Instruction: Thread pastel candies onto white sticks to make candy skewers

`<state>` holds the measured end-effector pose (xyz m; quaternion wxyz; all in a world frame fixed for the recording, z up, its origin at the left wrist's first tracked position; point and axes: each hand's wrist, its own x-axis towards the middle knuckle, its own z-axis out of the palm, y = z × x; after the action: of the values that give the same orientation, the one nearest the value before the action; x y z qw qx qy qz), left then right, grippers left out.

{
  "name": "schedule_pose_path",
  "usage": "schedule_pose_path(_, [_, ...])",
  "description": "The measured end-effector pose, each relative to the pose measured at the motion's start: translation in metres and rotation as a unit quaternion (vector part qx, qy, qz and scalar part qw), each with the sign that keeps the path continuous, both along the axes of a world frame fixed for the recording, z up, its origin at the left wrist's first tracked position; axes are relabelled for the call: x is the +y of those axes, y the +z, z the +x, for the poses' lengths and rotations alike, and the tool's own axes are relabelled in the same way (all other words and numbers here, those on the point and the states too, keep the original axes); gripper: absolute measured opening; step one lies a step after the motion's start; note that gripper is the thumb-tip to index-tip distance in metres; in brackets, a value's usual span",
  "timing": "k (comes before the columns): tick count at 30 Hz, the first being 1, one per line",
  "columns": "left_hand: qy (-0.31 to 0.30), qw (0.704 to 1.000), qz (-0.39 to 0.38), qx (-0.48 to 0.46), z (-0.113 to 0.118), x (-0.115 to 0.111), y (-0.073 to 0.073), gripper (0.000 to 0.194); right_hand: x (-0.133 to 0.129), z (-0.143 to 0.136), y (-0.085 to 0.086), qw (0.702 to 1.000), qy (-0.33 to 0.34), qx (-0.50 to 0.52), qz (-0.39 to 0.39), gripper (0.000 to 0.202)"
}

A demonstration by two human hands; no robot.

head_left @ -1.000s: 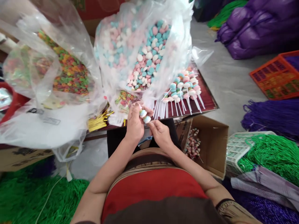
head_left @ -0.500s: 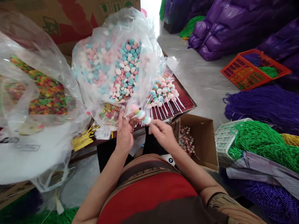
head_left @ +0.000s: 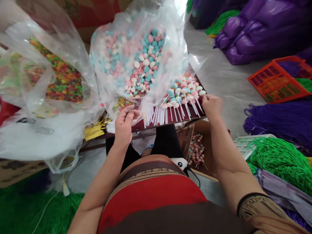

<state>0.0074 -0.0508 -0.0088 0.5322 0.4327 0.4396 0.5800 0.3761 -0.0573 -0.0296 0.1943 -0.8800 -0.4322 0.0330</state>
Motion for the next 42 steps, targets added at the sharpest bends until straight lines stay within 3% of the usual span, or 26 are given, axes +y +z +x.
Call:
schedule_pose_path(5, [0.002,0.995,0.040,0.092,-0.012,0.003,-0.008,0.030,-0.016,0.000,0.024,0.999,0.029,-0.037,-0.026,0.034])
schedule_pose_path(6, [-0.005,0.990,0.058,0.128,-0.013,0.003,-0.010,0.029,-0.024,-0.006,0.032,0.999,0.018,-0.051,0.004,0.039])
schedule_pose_path(8, [-0.036,0.965,0.118,0.231,-0.011,0.001,-0.014,0.025,-0.041,-0.027,0.044,0.988,0.059,-0.013,0.142,0.040])
schedule_pose_path(10, [-0.076,0.910,0.189,0.361,-0.006,0.001,-0.018,0.021,-0.055,-0.063,0.049,0.955,0.122,0.145,0.226,0.034])
schedule_pose_path(11, [-0.095,0.874,0.214,0.426,-0.003,0.002,-0.020,0.020,-0.058,-0.086,0.048,0.936,0.155,0.223,0.224,0.030])
schedule_pose_path(13, [-0.115,0.804,0.234,0.535,0.000,0.007,-0.026,0.022,-0.057,-0.131,0.040,0.915,0.252,0.293,0.119,0.026])
schedule_pose_path(15, [-0.114,0.759,0.227,0.600,-0.001,0.013,-0.033,0.026,-0.047,-0.170,0.029,0.918,0.318,0.232,0.036,0.024])
schedule_pose_path(17, [-0.101,0.743,0.220,0.624,-0.007,0.019,-0.039,0.029,-0.032,-0.197,0.021,0.934,0.326,0.140,-0.037,0.027])
schedule_pose_path(22, [-0.085,0.745,0.212,0.627,-0.017,0.021,-0.046,0.032,-0.004,-0.223,0.019,0.953,0.274,0.009,-0.127,0.039])
schedule_pose_path(28, [-0.088,0.743,0.223,0.624,-0.013,0.015,-0.042,0.028,0.011,-0.230,0.026,0.958,0.217,0.023,-0.186,0.037])
schedule_pose_path(33, [-0.094,0.742,0.216,0.628,-0.010,0.015,-0.044,0.026,0.025,-0.221,0.020,0.964,0.197,0.050,-0.172,0.033])
schedule_pose_path(36, [-0.093,0.756,0.213,0.611,-0.009,0.016,-0.045,0.026,0.022,-0.208,0.016,0.964,0.205,0.124,-0.114,0.034])
schedule_pose_path(38, [-0.085,0.771,0.217,0.593,-0.010,0.015,-0.043,0.026,0.009,-0.201,0.018,0.949,0.214,0.225,-0.064,0.046])
schedule_pose_path(42, [-0.041,0.807,0.217,0.547,-0.010,0.009,-0.030,0.027,-0.043,-0.197,0.033,0.864,0.204,0.460,-0.016,0.065])
